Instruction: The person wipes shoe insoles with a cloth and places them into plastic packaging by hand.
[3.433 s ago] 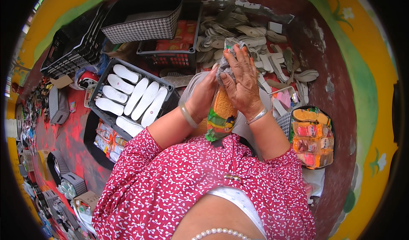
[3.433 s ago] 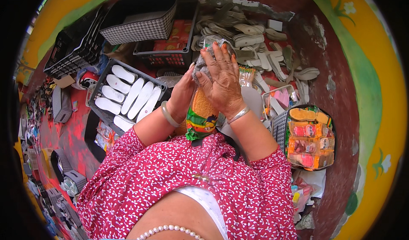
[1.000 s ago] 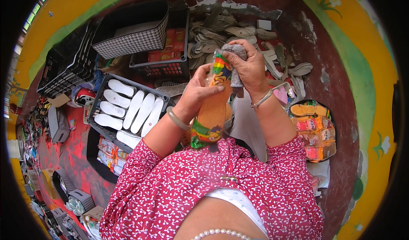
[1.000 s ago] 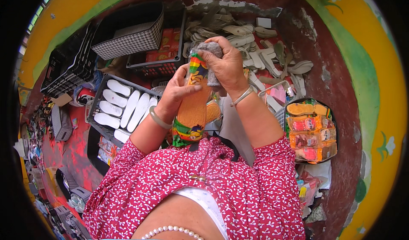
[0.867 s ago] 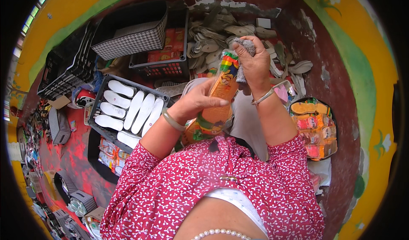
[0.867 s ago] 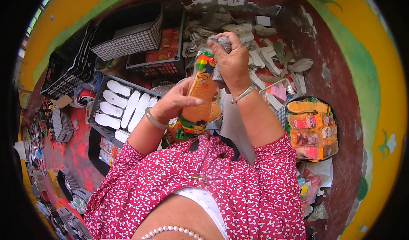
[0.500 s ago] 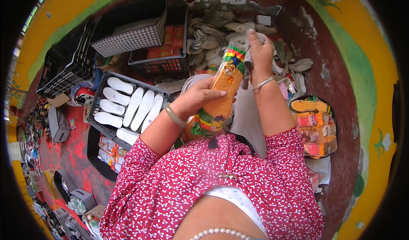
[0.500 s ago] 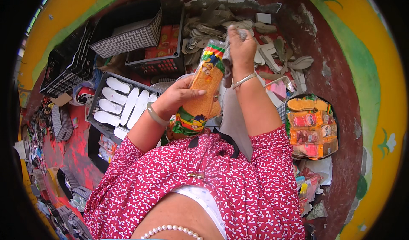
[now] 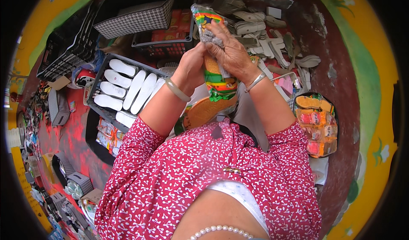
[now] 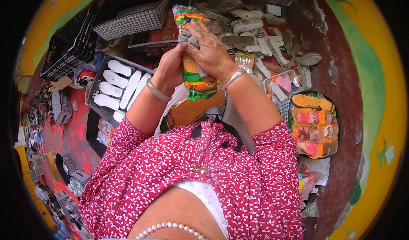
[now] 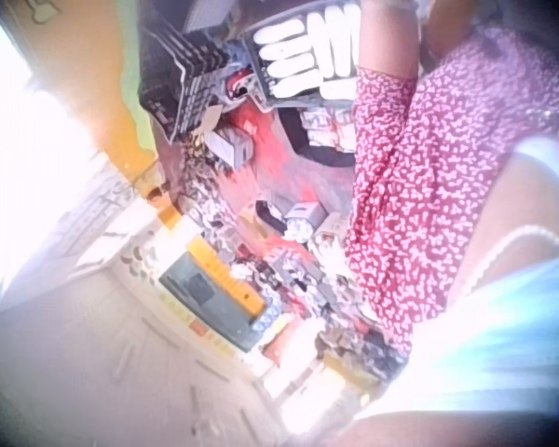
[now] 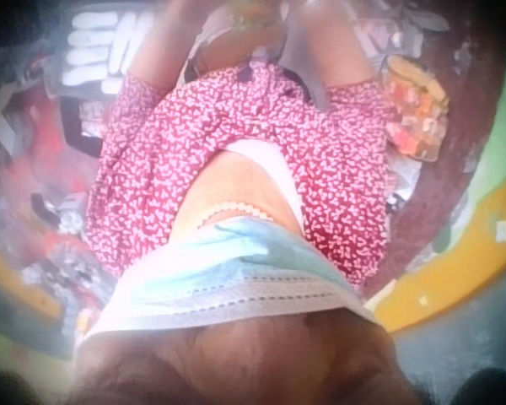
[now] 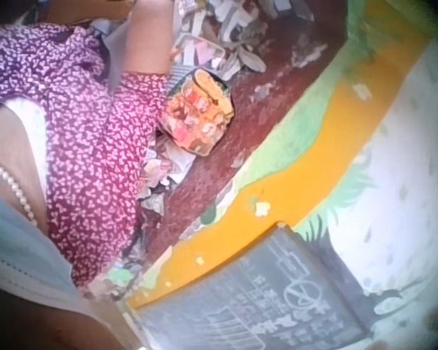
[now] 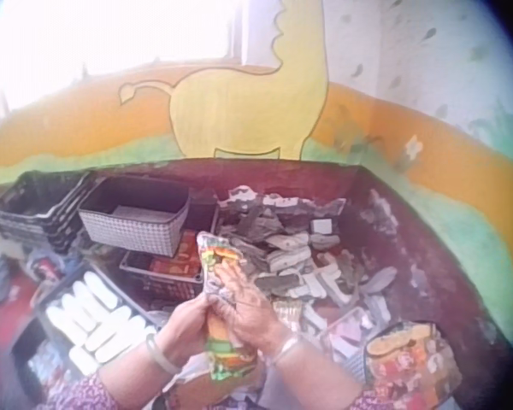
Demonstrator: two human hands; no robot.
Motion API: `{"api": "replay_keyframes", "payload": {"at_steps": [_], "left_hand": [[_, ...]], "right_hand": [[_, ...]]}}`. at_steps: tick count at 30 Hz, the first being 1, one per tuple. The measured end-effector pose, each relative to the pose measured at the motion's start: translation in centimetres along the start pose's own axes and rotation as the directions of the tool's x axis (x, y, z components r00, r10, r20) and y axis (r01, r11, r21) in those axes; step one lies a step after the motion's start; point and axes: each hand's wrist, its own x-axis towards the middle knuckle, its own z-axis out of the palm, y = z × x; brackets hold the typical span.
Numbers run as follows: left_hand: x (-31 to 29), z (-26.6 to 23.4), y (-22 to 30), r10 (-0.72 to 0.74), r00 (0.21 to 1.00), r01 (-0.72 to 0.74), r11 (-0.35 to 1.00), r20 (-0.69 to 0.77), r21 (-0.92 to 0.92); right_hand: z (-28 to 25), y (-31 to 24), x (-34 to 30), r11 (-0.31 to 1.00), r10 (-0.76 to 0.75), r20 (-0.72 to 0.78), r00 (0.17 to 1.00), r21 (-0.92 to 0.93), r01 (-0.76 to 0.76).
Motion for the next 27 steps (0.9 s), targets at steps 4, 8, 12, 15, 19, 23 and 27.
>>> {"api": "replay_keyframes", "payload": {"at_steps": [4,8,12,15,19,23,27], "left_hand": [[0.3,-1.3,0.3,0.08,0.996,-0.087,0.985,-0.046,-0.151],[-0.1,-0.8,0.8,0.067,0.954,-0.111,0.984,-0.292,-0.136],[0.2,-1.5,1.4,0.033,0.955,-0.063,0.993,-0.294,-0.095],[0.5,-2.1,1.4,0.064,0.966,-0.112,0.976,-0.252,-0.184],[1.2,-3.8,2.2,0.133,0.963,-0.216,0.9,-0.233,-0.379],[0.6,-3.3,4.4,0.282,0.927,-0.355,0.872,-0.248,-0.337],[-0.3,-2.2,4.9,0.509,0.822,-0.56,0.803,-0.255,-0.203]], "right_hand": [[0.2,-0.5,-0.7,0.998,-0.037,0.194,0.98,0.053,0.027],[0.2,-2.0,-1.9,0.996,-0.086,0.312,0.946,0.012,0.086],[0.2,-4.0,-3.4,0.949,-0.182,0.37,0.911,-0.178,0.262],[0.6,-5.3,-4.8,0.928,-0.239,0.297,0.925,-0.211,0.307],[1.0,-4.9,-6.8,0.799,-0.369,0.324,0.871,-0.368,0.476],[-0.2,-3.8,-9.8,0.937,0.217,0.212,0.953,0.229,-0.265],[-2.3,-1.0,-7.5,-0.052,0.76,0.195,0.62,0.969,-0.24]]}}
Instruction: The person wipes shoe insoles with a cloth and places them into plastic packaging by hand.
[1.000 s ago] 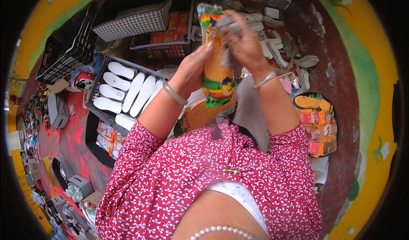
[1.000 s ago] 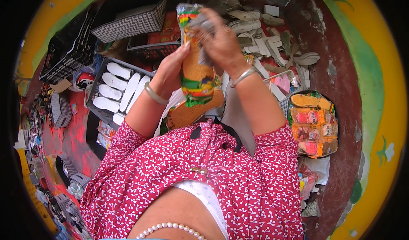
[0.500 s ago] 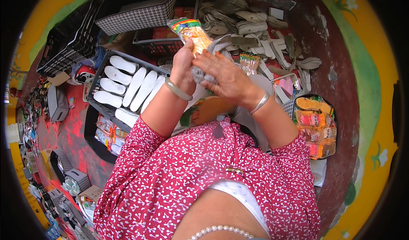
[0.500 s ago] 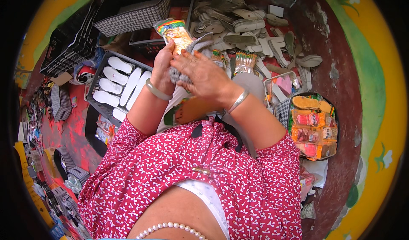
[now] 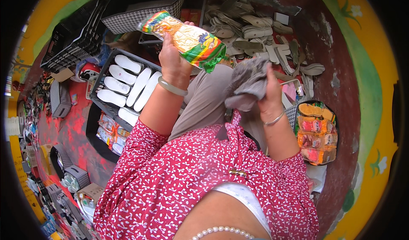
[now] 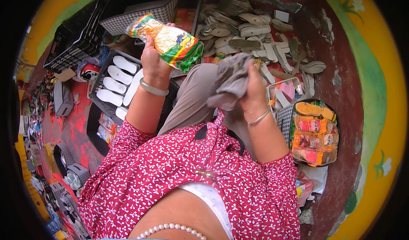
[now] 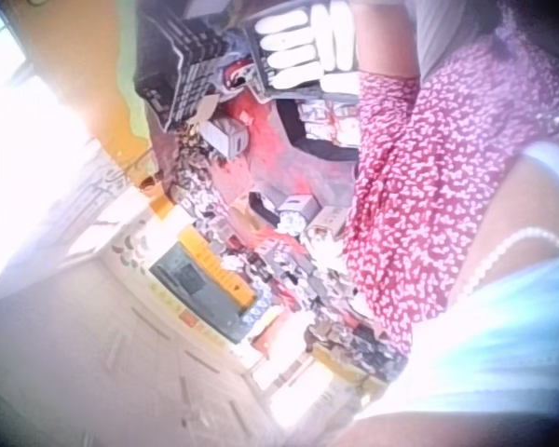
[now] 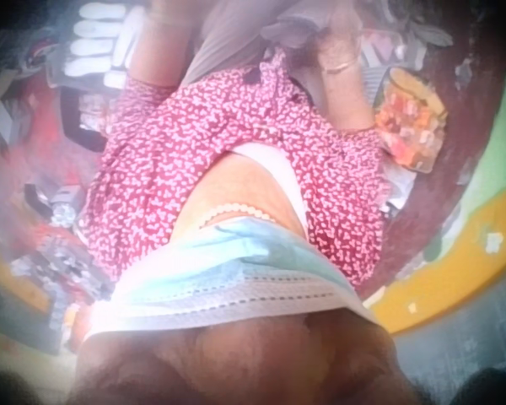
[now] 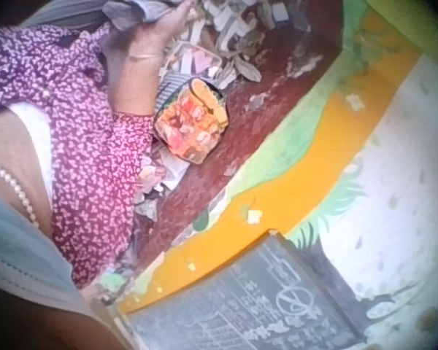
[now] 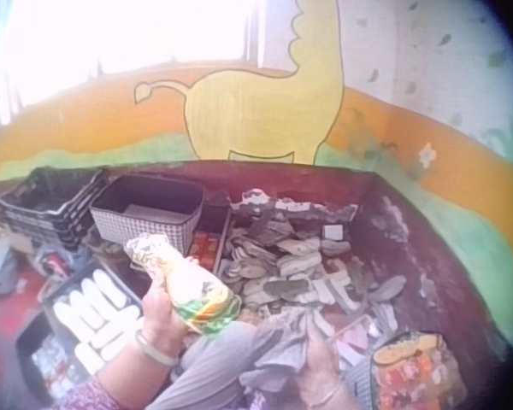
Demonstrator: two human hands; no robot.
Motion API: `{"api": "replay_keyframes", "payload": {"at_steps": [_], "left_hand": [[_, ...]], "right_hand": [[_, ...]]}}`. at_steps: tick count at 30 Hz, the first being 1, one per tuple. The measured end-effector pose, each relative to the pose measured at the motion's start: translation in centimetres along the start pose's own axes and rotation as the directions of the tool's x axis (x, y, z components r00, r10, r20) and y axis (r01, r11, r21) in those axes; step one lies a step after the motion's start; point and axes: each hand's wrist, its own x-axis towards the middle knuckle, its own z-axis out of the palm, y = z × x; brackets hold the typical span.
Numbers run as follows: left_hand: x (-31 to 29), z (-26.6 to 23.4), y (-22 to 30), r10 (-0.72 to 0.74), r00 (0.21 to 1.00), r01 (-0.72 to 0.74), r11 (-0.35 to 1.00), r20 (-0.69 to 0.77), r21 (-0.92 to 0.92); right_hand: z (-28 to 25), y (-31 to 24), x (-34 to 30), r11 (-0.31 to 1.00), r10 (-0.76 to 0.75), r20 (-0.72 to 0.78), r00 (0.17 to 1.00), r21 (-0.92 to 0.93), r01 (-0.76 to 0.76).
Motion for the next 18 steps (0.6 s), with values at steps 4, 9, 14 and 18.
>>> {"api": "replay_keyframes", "payload": {"at_steps": [4,9,14,18], "left_hand": [[-1.8,2.3,-0.8,0.217,0.97,-0.231,0.962,0.109,0.145],[-4.0,4.5,-2.5,0.281,0.929,-0.337,0.912,0.243,0.233],[-5.2,3.7,-4.4,0.246,0.923,-0.34,0.883,0.297,0.325],[-6.0,0.0,-5.3,0.186,0.906,-0.423,0.397,0.38,0.814]], "right_hand": [[0.2,-1.2,0.6,0.981,0.008,0.131,0.991,0.193,-0.033],[3.9,0.4,0.4,0.985,0.044,0.218,0.975,0.155,-0.079],[3.9,2.5,0.4,0.972,-0.232,0.035,0.972,-0.038,0.233],[2.5,0.3,1.4,0.921,-0.39,-0.055,0.919,-0.045,0.388]]}}
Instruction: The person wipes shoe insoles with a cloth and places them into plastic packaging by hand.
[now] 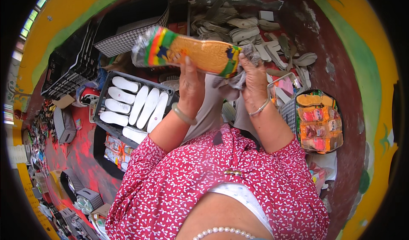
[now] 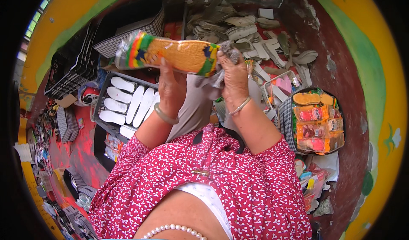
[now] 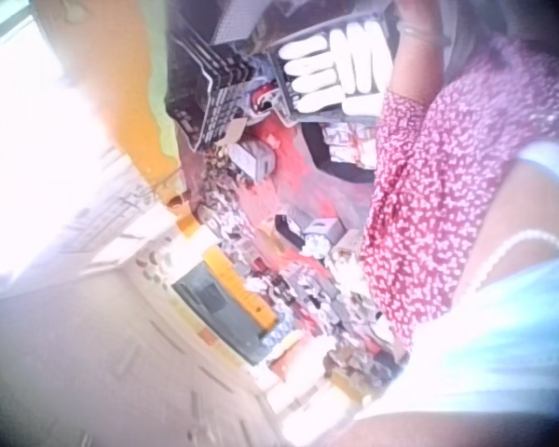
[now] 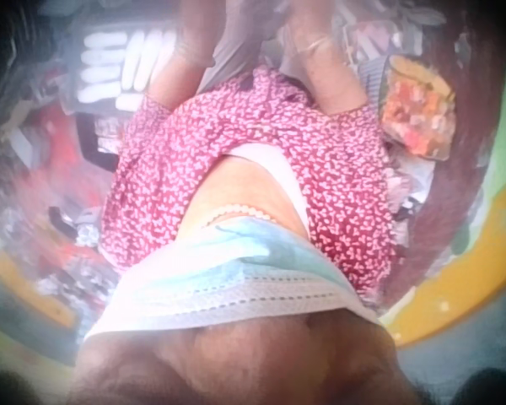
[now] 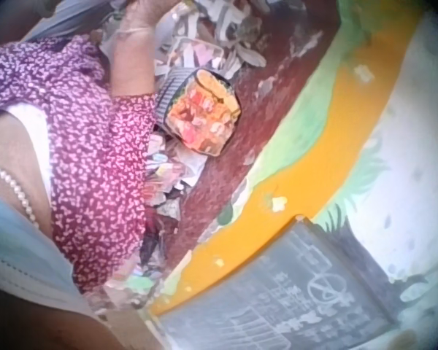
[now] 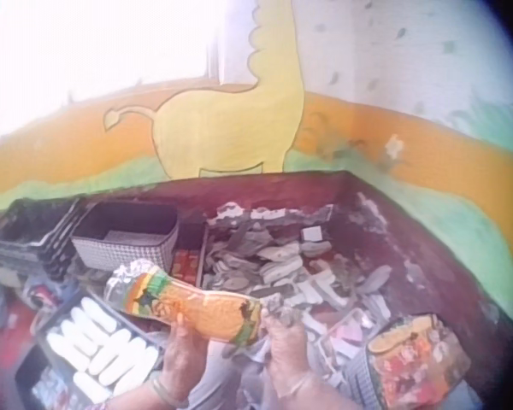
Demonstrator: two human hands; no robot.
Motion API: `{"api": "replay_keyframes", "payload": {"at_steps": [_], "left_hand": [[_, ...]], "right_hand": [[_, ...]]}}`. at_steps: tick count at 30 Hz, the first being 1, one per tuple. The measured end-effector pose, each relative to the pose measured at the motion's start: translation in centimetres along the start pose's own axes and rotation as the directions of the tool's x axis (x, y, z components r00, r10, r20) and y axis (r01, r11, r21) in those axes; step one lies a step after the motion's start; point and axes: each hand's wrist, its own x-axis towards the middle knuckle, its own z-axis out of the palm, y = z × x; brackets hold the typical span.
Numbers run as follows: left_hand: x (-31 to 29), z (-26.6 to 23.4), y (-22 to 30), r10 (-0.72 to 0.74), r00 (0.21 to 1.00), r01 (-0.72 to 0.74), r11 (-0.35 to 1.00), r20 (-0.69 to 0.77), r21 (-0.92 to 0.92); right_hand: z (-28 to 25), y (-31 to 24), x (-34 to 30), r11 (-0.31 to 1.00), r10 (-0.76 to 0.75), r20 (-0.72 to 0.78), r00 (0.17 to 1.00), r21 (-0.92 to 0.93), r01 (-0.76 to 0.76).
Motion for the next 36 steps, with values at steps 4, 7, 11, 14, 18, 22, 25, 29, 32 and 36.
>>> {"api": "replay_keyframes", "payload": {"at_steps": [4,7,11,14,18,22,25,29,32,36], "left_hand": [[-0.8,-2.4,1.7,-0.547,0.612,0.525,0.821,0.571,0.224],[-0.8,-1.8,5.4,-0.193,0.794,0.036,0.962,0.577,0.272],[1.3,0.1,6.4,0.223,0.786,-0.492,0.79,0.577,0.365],[2.0,1.3,6.3,-0.172,0.706,-0.148,0.913,0.687,0.381],[1.2,2.2,4.1,-0.385,0.495,0.354,0.908,0.779,0.224],[0.1,3.6,4.4,-0.425,0.507,0.433,0.878,0.749,0.205],[0.1,3.5,3.6,-0.446,0.474,0.399,0.877,0.759,0.266],[-0.5,3.8,3.2,-0.469,0.473,0.366,0.875,0.746,0.318],[-0.5,3.8,3.5,-0.475,0.457,0.36,0.872,0.752,0.333],[-0.3,3.4,4.4,-0.486,0.433,0.366,0.864,0.759,0.344]], "right_hand": [[-1.8,-2.8,1.1,0.948,-0.217,0.099,0.971,-0.214,0.234],[-3.7,-3.9,1.6,0.815,-0.262,0.216,0.94,-0.472,0.336],[-3.3,-4.7,-0.2,0.757,-0.186,0.398,0.898,-0.525,0.39],[-2.5,-4.6,-1.6,0.724,-0.219,0.468,0.856,-0.51,0.464],[-2.4,-4.4,-1.9,0.54,-0.369,0.472,0.8,-0.592,0.598],[-3.1,-4.5,-1.9,0.393,-0.472,0.428,0.771,-0.68,0.619],[-3.5,-4.4,-1.8,0.461,-0.471,0.382,0.795,-0.662,0.591],[-3.8,-5.2,-1.8,0.515,-0.396,0.355,0.847,-0.678,0.525],[-3.9,-5.6,-2.1,0.577,-0.327,0.314,0.891,-0.681,0.452],[-3.8,-5.6,-2.2,0.58,-0.313,0.32,0.894,-0.681,0.447]]}}
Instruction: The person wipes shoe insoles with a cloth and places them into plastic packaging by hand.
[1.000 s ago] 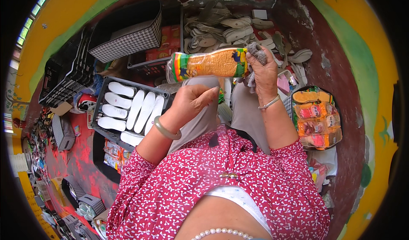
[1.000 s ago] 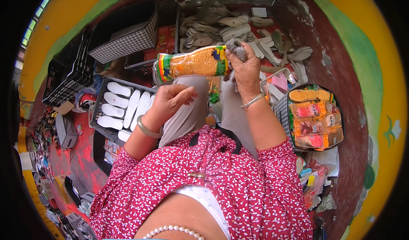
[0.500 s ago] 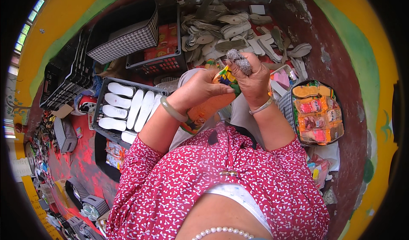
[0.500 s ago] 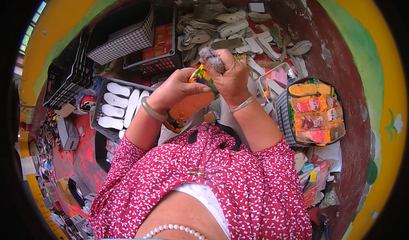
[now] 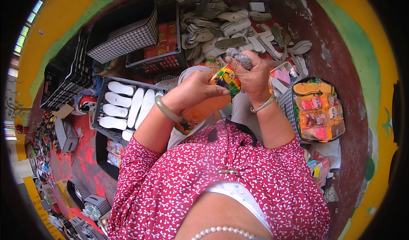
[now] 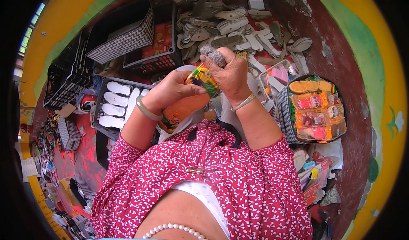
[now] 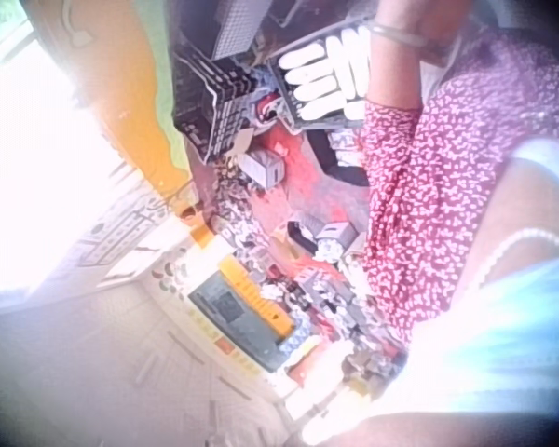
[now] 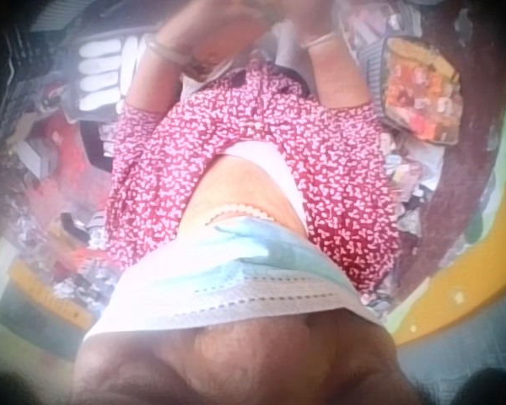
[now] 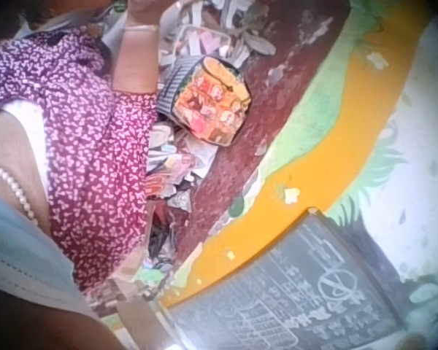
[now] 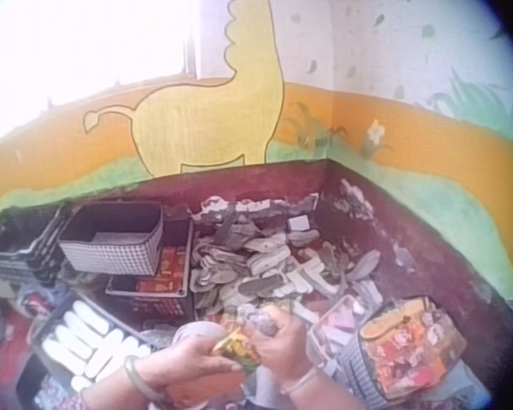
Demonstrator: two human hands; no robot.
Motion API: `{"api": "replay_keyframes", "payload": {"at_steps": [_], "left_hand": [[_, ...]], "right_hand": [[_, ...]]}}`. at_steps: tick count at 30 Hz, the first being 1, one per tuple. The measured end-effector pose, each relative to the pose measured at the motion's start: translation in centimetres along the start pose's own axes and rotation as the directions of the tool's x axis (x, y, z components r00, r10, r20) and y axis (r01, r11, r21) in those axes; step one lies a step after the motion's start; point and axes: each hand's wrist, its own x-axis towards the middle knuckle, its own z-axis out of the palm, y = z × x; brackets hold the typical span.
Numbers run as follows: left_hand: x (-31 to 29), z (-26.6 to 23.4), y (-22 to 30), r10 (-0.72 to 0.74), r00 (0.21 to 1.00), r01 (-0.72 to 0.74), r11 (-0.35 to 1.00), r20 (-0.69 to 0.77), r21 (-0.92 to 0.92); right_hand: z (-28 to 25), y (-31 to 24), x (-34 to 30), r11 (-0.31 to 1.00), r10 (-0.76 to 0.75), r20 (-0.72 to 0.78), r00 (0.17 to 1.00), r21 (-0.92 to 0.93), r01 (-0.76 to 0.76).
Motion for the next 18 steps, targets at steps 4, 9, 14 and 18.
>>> {"api": "replay_keyframes", "payload": {"at_steps": [4,9,14,18], "left_hand": [[-0.1,-0.2,-0.5,-0.023,1.0,0.023,1.0,-0.002,0.02],[-0.3,-0.2,-0.3,-0.029,0.999,0.03,0.999,-0.014,0.038],[-1.6,-0.9,-0.2,-0.05,0.996,0.053,0.998,-0.067,0.039],[-2.8,-2.9,-1.6,-0.071,0.989,0.034,0.961,-0.126,-0.274]], "right_hand": [[0.0,0.1,0.1,0.999,0.01,0.007,1.0,0.033,-0.01],[-0.1,0.7,0.4,1.0,-0.003,0.005,1.0,-0.01,0.003],[-4.3,2.4,3.2,0.99,0.094,-0.267,0.959,-0.08,-0.119],[-9.7,3.5,4.9,0.925,0.297,-0.297,0.907,0.325,-0.197]]}}
